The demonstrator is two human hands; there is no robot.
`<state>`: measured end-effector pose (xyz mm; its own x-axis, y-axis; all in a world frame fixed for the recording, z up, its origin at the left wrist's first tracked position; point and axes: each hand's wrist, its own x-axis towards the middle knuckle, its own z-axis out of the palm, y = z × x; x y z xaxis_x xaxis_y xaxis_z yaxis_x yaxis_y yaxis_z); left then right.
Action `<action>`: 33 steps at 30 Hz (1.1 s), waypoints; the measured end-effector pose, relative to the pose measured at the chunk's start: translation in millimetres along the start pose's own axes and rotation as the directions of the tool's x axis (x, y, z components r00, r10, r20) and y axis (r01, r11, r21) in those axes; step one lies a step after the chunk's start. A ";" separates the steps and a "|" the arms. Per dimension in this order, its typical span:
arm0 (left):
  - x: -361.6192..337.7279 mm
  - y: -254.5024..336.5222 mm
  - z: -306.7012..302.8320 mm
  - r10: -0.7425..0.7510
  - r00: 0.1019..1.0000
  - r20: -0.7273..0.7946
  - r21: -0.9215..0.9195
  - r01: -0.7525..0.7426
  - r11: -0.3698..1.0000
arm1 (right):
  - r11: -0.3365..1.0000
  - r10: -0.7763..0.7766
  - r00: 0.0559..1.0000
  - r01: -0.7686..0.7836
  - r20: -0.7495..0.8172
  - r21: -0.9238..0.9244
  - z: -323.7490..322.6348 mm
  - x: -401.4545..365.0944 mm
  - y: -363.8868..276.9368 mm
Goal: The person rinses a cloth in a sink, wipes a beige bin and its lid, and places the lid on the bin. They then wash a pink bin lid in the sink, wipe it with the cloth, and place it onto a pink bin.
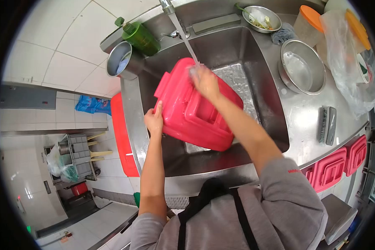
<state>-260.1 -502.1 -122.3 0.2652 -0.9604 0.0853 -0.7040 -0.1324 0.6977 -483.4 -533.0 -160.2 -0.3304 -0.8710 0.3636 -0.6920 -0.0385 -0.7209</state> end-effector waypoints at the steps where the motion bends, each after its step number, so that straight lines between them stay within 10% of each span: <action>1: 1.8 -8.4 3.7 -0.038 0.999 0.015 0.016 0.038 0.999 | 0.994 -0.105 0.988 0.101 0.109 0.042 -13.1 -27.8 -13.0; 4: 3.1 -22.6 6.8 -0.071 0.998 0.002 0.058 0.070 0.996 | 0.914 -0.356 0.934 0.344 0.016 0.216 2.3 -103.1 -38.7; 11: -12.8 -15.7 16.6 -0.126 0.992 0.001 -0.081 0.125 0.989 | 0.993 0.103 0.987 -0.095 -0.122 0.066 28.3 -16.0 -2.0; 15: -10.0 -23.2 18.2 -0.188 0.982 0.014 -0.117 0.188 0.975 | 0.996 -0.026 0.987 0.013 -0.160 -0.085 4.3 -56.4 35.7; 21: -16.0 -3.3 14.8 -0.106 0.994 0.026 -0.038 0.107 0.994 | 0.884 -0.368 0.920 0.301 0.133 0.359 -11.9 -90.1 46.9; 23: -20.5 7.7 7.9 -0.107 0.993 0.048 0.017 0.107 0.994 | 0.787 -0.476 0.759 0.593 0.444 -0.170 -23.5 -59.0 53.9; 25: -20.7 -2.8 13.3 -0.099 0.995 0.017 -0.022 0.099 0.995 | 0.739 -0.515 0.765 0.625 0.387 -0.251 -27.3 -44.0 48.5; 27: -22.4 -7.5 17.3 -0.090 0.996 -0.011 -0.070 0.089 0.994 | 0.517 -0.360 0.639 0.743 0.680 -0.424 -31.3 -42.3 44.0; 33: -34.0 -5.3 23.3 -0.178 0.984 -0.019 -0.264 0.167 0.950 | 0.603 -0.236 0.503 0.747 0.831 -0.281 -36.8 -44.3 46.4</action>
<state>-280.7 -474.5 -145.5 0.3983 -0.9169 -0.0268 -0.4503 -0.2209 0.8651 -524.5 -478.2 -188.0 0.5305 -0.8364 -0.1375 -0.8443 -0.5359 0.0022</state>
